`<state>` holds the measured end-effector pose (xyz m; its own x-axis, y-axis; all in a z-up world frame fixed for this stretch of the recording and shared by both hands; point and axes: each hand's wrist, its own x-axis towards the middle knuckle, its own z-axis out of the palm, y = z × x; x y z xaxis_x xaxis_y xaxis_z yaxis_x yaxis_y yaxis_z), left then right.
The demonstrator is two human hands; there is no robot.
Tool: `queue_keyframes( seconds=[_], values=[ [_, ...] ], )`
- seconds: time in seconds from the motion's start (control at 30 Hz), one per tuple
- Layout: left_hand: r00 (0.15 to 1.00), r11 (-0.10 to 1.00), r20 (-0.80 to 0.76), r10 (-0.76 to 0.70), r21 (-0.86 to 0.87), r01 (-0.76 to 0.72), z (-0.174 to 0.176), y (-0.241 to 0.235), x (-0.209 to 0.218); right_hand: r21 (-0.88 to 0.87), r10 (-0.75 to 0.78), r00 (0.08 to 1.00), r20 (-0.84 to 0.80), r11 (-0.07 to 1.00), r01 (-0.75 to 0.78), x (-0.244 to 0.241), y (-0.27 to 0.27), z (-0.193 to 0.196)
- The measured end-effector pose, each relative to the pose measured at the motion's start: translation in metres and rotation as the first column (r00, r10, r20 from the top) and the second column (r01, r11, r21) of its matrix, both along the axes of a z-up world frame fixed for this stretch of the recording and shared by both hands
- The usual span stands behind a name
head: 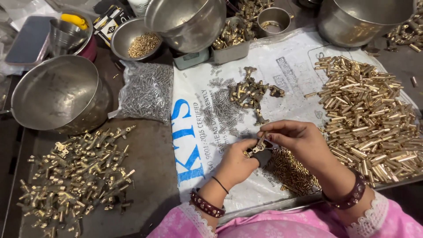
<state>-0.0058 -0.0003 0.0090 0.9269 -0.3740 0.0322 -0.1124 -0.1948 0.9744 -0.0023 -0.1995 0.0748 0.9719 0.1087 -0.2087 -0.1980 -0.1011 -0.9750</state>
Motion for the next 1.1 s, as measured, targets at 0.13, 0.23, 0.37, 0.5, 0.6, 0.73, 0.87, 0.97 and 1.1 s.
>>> queue_keyframes(
  seconds=[0.13,0.23,0.37,0.5,0.6,0.73,0.87,0.97,1.1],
  values=[
    [0.999,0.997,-0.053,-0.005,0.072,0.008,0.005,0.001,-0.001,0.069,0.039,0.997,0.066,0.997,-0.043,-0.004,-0.001,-0.001],
    [1.000,1.000,0.027,-0.013,0.020,0.012,0.002,0.000,-0.002,0.045,0.001,0.981,0.196,0.999,-0.010,-0.005,-0.002,0.002],
    [1.000,1.000,-0.001,-0.019,-0.001,0.019,0.005,0.000,-0.001,0.083,0.043,0.992,0.121,0.995,-0.054,-0.005,-0.005,0.003],
    [0.958,0.952,-0.243,-0.155,-0.297,0.078,-0.025,-0.002,0.000,-0.237,0.108,0.934,0.342,0.971,-0.025,-0.012,0.001,0.009],
    [0.907,0.859,-0.349,-0.237,-0.512,0.027,-0.014,0.000,0.001,-0.291,0.228,0.873,0.430,0.951,-0.105,-0.019,0.003,0.011],
    [0.902,0.826,-0.325,-0.284,-0.560,0.059,-0.011,0.001,0.006,-0.338,0.198,0.889,0.413,0.940,-0.052,-0.003,-0.011,0.008],
    [0.899,0.854,-0.402,-0.173,-0.517,-0.067,-0.012,0.004,0.008,-0.759,0.165,0.944,0.287,0.640,0.119,0.008,-0.038,-0.013],
    [0.873,0.850,-0.478,-0.099,-0.497,-0.176,-0.001,0.004,0.007,-0.900,0.371,0.885,0.283,0.423,0.110,0.000,-0.032,-0.021],
    [0.820,0.885,-0.572,0.024,-0.369,-0.283,0.005,0.006,0.010,-0.939,0.513,0.811,0.283,0.321,0.124,0.005,-0.029,-0.026]
  ],
)
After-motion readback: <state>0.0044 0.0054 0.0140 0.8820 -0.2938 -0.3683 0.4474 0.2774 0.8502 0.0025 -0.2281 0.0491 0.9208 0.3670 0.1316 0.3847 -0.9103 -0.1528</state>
